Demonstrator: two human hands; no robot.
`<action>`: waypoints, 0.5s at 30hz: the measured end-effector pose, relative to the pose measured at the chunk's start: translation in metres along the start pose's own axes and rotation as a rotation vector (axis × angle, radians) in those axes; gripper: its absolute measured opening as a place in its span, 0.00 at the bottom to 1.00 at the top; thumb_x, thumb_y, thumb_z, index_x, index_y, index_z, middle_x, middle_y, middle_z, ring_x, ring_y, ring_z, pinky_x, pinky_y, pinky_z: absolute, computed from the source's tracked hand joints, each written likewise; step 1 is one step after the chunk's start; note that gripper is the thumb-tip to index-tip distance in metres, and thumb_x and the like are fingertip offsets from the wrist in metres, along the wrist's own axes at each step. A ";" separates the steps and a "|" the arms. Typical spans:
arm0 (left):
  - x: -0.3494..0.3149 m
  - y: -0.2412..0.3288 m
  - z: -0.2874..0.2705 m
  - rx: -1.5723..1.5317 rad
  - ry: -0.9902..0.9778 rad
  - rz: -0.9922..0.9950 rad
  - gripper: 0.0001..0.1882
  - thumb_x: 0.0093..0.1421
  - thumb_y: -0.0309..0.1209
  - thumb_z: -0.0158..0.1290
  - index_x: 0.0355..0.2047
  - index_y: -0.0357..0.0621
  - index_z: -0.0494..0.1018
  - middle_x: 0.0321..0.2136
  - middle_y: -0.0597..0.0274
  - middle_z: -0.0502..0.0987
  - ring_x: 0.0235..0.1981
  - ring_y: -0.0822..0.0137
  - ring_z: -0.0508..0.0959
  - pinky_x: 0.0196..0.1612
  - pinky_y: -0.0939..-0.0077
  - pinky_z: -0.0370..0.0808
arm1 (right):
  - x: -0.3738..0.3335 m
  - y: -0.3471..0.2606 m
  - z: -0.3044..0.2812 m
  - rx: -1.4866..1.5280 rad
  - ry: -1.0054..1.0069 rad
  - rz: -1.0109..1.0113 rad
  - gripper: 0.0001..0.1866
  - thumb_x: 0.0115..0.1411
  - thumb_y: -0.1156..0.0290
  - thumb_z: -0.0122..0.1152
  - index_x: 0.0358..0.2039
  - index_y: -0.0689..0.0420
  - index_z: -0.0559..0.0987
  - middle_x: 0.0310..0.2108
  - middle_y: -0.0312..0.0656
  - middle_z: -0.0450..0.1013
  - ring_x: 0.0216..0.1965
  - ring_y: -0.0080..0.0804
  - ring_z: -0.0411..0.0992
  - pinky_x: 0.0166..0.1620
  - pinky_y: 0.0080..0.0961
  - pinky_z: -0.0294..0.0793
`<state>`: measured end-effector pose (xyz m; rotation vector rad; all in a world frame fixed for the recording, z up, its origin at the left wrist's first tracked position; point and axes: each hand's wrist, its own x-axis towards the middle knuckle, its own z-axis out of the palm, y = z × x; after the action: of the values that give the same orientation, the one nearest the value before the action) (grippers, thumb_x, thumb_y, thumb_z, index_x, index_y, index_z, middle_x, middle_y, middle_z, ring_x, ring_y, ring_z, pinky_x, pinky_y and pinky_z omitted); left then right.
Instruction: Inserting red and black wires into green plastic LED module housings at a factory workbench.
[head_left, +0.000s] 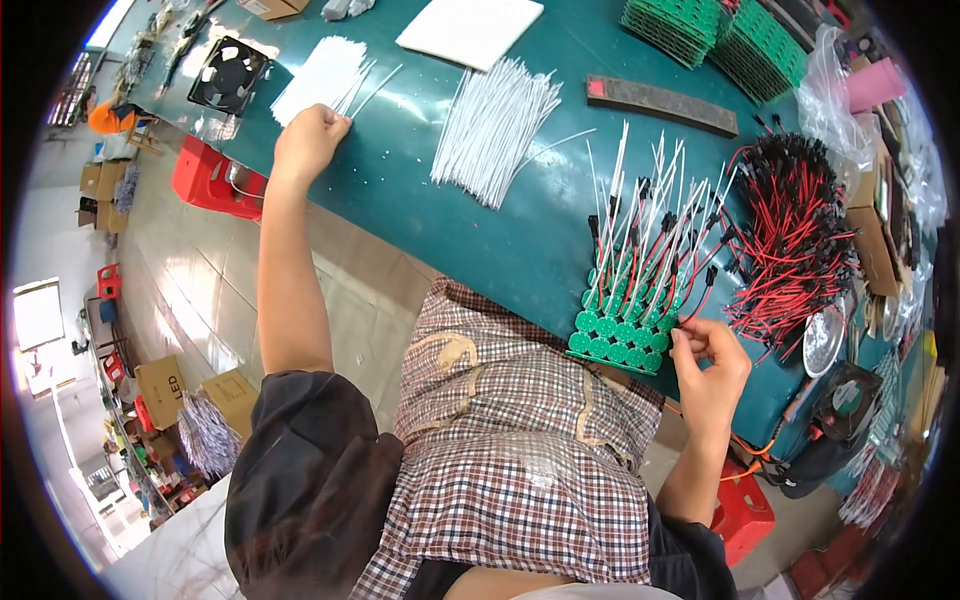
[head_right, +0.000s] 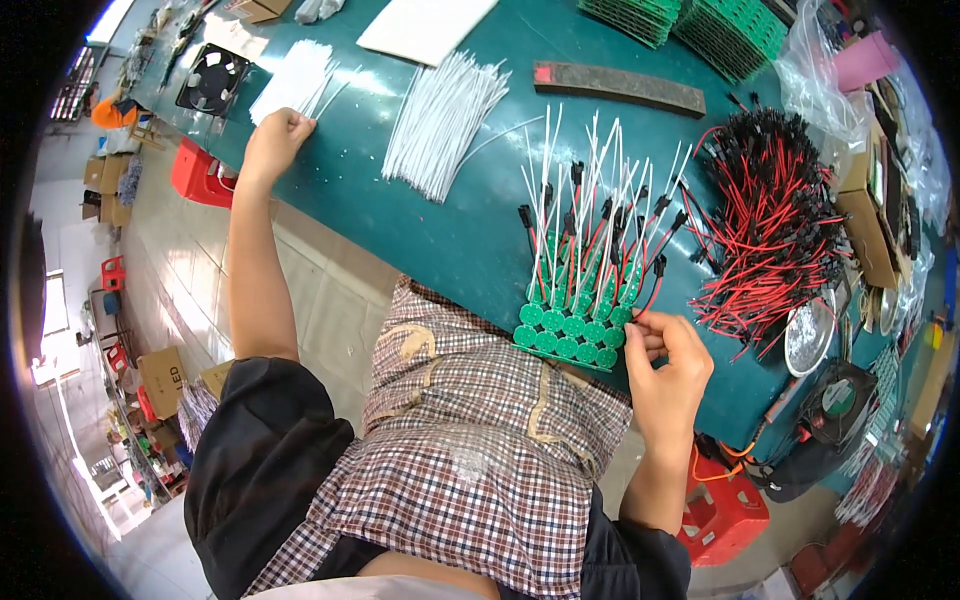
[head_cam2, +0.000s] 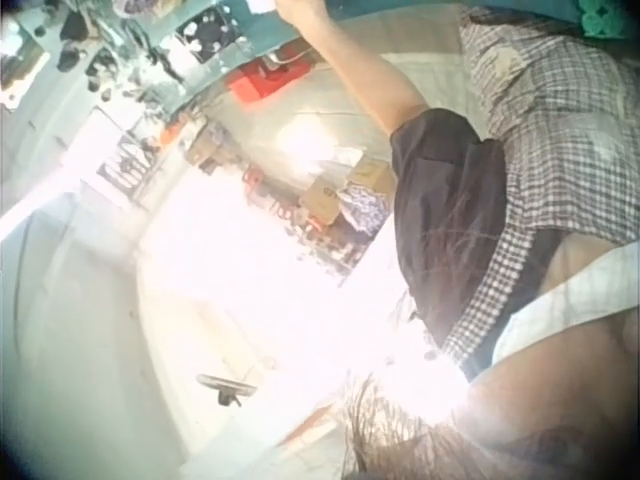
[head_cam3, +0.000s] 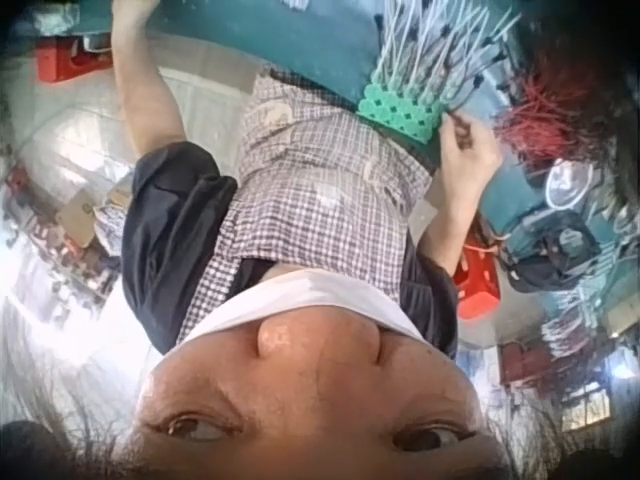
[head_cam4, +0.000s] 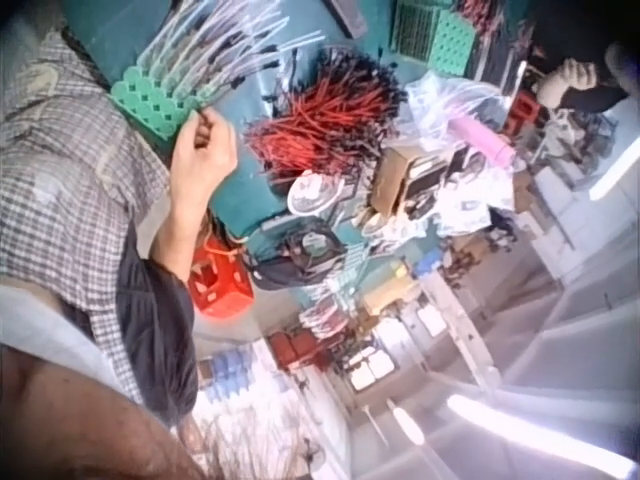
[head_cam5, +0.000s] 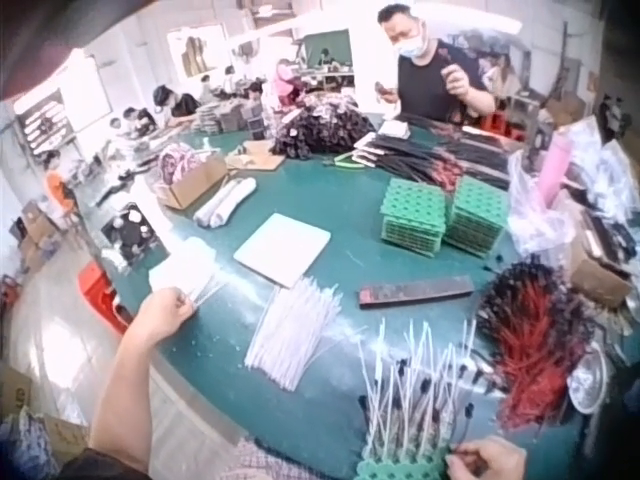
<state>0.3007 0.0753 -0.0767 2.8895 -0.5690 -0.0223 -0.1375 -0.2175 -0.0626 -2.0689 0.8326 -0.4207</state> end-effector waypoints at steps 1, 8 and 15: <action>-0.002 0.009 -0.001 -0.016 -0.017 -0.023 0.17 0.60 0.42 0.57 0.34 0.37 0.79 0.32 0.46 0.83 0.38 0.48 0.83 0.42 0.60 0.76 | 0.000 0.002 0.001 0.003 0.004 -0.005 0.07 0.54 0.84 0.67 0.34 0.66 0.80 0.26 0.41 0.75 0.23 0.23 0.73 0.28 0.20 0.73; -0.022 0.056 -0.013 -0.251 0.029 -0.010 0.14 0.59 0.35 0.57 0.35 0.34 0.79 0.28 0.54 0.83 0.30 0.63 0.83 0.38 0.71 0.77 | 0.003 -0.001 0.004 0.035 0.022 0.011 0.06 0.55 0.84 0.66 0.34 0.66 0.80 0.27 0.41 0.75 0.23 0.23 0.73 0.28 0.20 0.72; -0.041 0.116 0.012 -0.547 -0.232 0.115 0.14 0.54 0.35 0.65 0.31 0.34 0.80 0.24 0.54 0.81 0.26 0.66 0.81 0.33 0.71 0.76 | 0.005 -0.001 0.003 0.011 0.042 -0.024 0.04 0.55 0.83 0.67 0.31 0.67 0.80 0.25 0.41 0.75 0.22 0.23 0.73 0.27 0.20 0.71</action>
<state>0.2188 -0.0164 -0.0674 2.3318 -0.6474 -0.4300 -0.1323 -0.2190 -0.0637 -2.0680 0.8287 -0.4828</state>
